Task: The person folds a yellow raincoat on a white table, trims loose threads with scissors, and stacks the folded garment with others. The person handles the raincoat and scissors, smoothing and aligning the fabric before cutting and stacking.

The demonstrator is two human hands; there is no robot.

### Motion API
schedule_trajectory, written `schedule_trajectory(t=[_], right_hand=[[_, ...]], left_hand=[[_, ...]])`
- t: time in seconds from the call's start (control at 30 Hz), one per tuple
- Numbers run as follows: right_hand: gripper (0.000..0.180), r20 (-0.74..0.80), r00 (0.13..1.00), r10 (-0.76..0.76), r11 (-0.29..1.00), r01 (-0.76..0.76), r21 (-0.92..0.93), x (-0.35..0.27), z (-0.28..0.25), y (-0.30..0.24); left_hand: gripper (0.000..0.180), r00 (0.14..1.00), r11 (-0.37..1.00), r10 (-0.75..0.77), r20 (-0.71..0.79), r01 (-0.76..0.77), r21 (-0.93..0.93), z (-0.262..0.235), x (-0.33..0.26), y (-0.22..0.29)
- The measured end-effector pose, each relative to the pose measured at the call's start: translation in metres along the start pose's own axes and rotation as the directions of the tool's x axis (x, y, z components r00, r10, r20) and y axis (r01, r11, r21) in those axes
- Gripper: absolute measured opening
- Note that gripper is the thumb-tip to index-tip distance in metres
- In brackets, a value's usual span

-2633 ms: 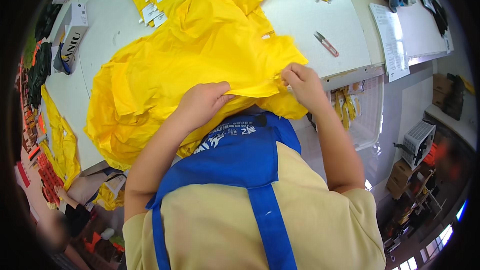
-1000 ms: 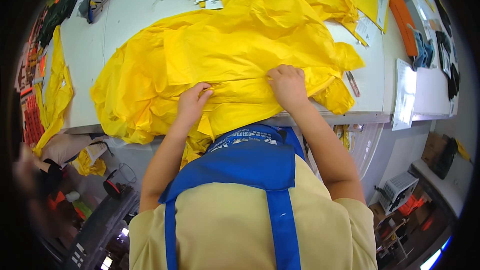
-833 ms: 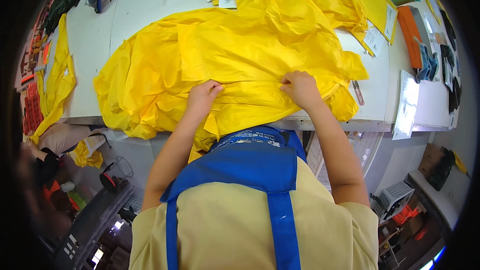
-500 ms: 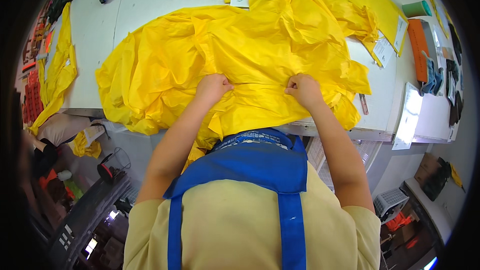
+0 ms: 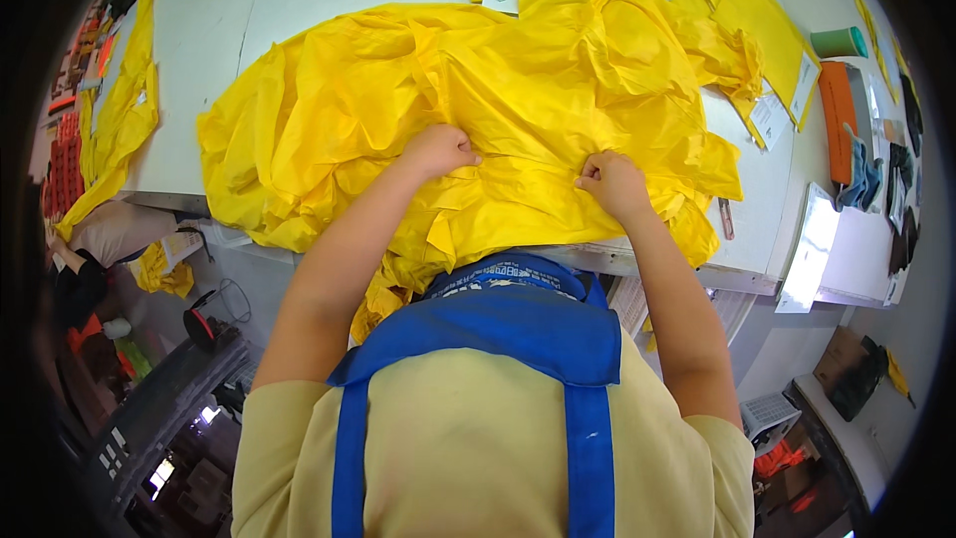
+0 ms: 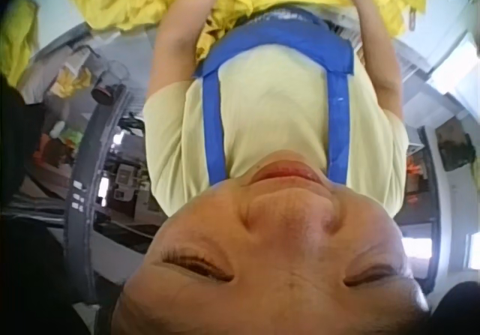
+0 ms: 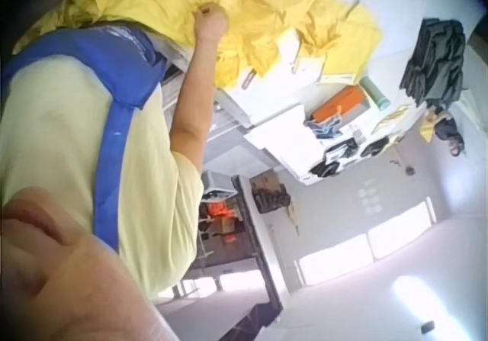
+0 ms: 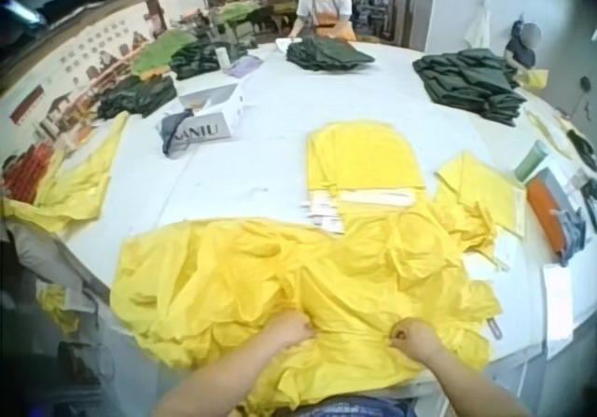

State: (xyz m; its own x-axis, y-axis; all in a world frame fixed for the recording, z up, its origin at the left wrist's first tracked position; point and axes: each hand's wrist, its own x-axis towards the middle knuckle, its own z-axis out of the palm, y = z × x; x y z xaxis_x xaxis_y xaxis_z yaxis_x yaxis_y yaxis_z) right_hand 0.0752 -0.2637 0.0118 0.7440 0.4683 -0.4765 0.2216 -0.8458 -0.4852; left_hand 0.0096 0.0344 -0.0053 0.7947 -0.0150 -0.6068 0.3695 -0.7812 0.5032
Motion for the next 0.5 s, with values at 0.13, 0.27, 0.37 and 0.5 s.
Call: schedule_trajectory(t=[0.13,0.27,0.37,0.5], right_hand=[[0.018,-0.039,0.999,-0.028,0.999,0.029,0.019,0.0,0.004,0.006],[0.018,-0.055,0.998,-0.037,0.999,0.039,0.035,-0.002,0.006,0.007],[0.018,-0.035,0.999,-0.028,0.998,0.03,0.059,0.0,0.006,0.008],[0.018,-0.013,1.0,-0.022,0.996,0.023,0.087,0.002,0.004,0.009]], left_hand=[[0.027,0.98,0.98,0.073,-0.184,-0.105,-0.168,0.014,-0.017,-0.014],[0.025,0.802,0.934,0.309,-0.511,-0.357,0.005,0.045,-0.033,-0.025],[0.024,0.758,0.923,0.348,-0.552,-0.379,0.061,0.05,-0.034,-0.025],[0.022,0.901,0.985,0.137,-0.412,-0.169,-0.043,0.036,-0.033,-0.008]])
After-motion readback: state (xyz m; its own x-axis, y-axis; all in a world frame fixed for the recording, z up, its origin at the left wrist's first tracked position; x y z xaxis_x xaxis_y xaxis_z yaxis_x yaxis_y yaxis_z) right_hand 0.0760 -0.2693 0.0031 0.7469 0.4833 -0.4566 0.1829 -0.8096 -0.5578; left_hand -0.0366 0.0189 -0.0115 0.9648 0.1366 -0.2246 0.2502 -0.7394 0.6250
